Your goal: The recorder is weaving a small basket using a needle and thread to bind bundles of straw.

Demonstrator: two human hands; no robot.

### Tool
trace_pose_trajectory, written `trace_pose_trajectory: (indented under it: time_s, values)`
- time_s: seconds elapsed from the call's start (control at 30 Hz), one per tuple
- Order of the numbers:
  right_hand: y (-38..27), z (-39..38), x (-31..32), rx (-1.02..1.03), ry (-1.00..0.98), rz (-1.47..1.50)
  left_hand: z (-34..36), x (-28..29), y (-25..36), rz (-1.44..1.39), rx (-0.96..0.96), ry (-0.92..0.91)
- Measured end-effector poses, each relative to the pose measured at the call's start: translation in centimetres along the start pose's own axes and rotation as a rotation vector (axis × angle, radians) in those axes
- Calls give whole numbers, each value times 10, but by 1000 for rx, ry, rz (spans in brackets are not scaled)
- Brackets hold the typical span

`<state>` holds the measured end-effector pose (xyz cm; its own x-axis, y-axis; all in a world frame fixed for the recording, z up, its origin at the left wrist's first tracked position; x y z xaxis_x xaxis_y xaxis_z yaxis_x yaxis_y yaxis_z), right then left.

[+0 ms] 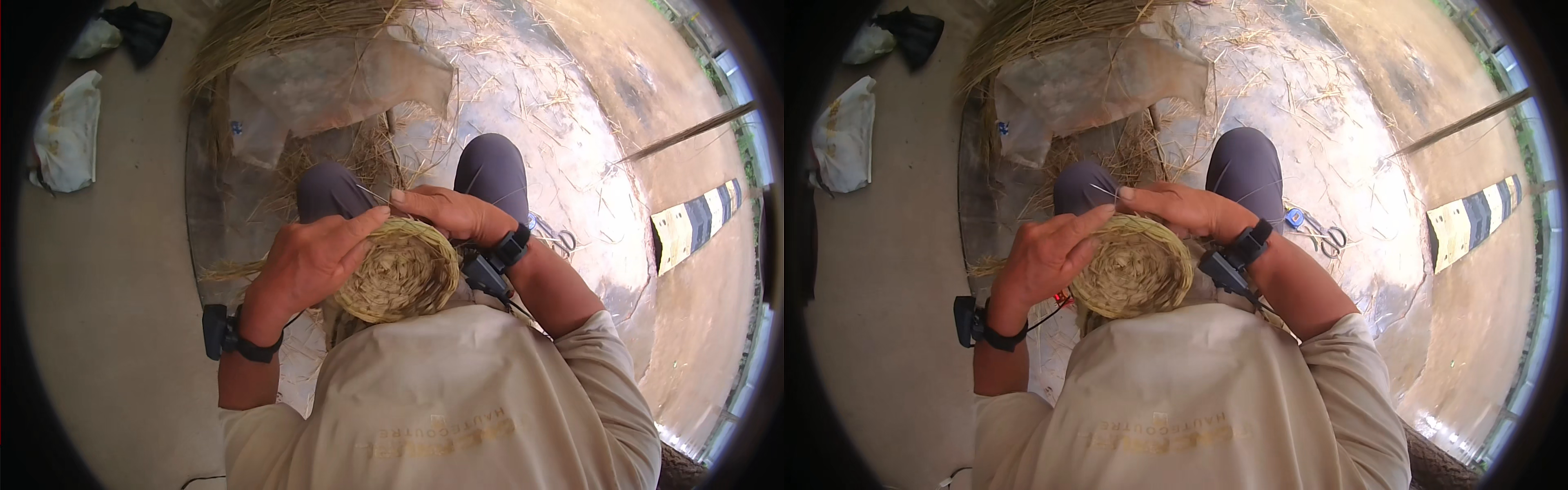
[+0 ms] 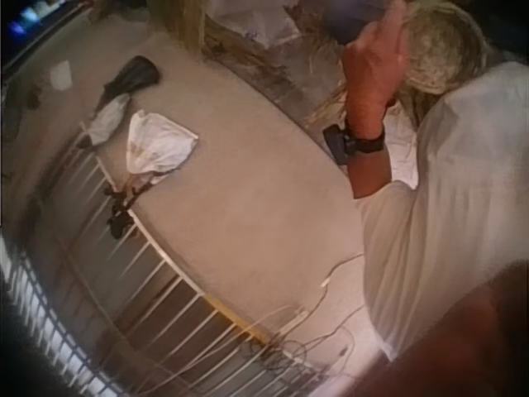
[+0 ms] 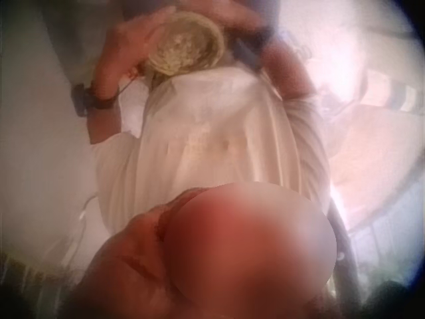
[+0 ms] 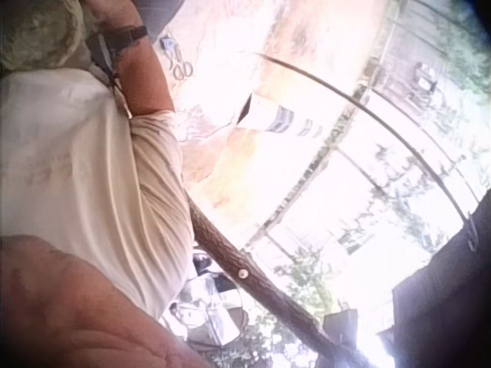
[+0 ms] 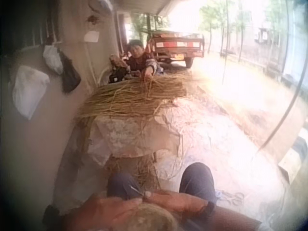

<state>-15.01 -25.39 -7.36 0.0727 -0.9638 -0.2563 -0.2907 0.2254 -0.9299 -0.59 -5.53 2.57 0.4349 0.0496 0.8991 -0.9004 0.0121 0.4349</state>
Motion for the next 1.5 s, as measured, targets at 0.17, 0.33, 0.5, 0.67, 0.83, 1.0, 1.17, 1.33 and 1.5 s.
trace_pose_trajectory:
  time_s: [0.17, 0.33, 0.5, 0.67, 0.83, 1.0, 1.17, 1.33, 1.5]
  values:
    - [15, -52, 14, -182, -31, 99, -7, -6, -5, -29, 46, 41]
    - [30, -92, -11, 95, 52, -50, -6, -18, -14, -69, 15, 119]
    - [23, -113, -10, 42, 164, -253, -6, -19, -14, -70, 37, 109]
    - [-11, -99, -6, 487, 86, 215, -6, -15, -11, -72, 57, 54]
    - [-22, -45, -17, 627, 164, 956, -5, -14, -7, -65, 28, 75]
    - [-33, -15, 28, 595, 201, 977, -4, -12, -3, -48, -5, 65]
    - [-46, -22, 45, 459, 447, 923, -3, -10, -5, -29, -21, 41]
    - [-46, -64, 6, 102, 524, -14, -12, -8, -10, -55, 29, 47]
    - [-28, -75, -5, 79, 467, 81, -26, -9, -15, -117, 147, -37]
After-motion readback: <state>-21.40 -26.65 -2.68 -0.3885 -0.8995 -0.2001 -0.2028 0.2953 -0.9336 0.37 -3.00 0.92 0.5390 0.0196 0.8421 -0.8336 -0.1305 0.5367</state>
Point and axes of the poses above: each hand's wrist, its own z-axis towards the middle knuckle, its own x-axis out of the back of the hand, y = z × x, the point moved 1 cm from there along z, towards the middle knuckle, and after that the axes turned 6 degrees about -y, right-handed, at the moved point
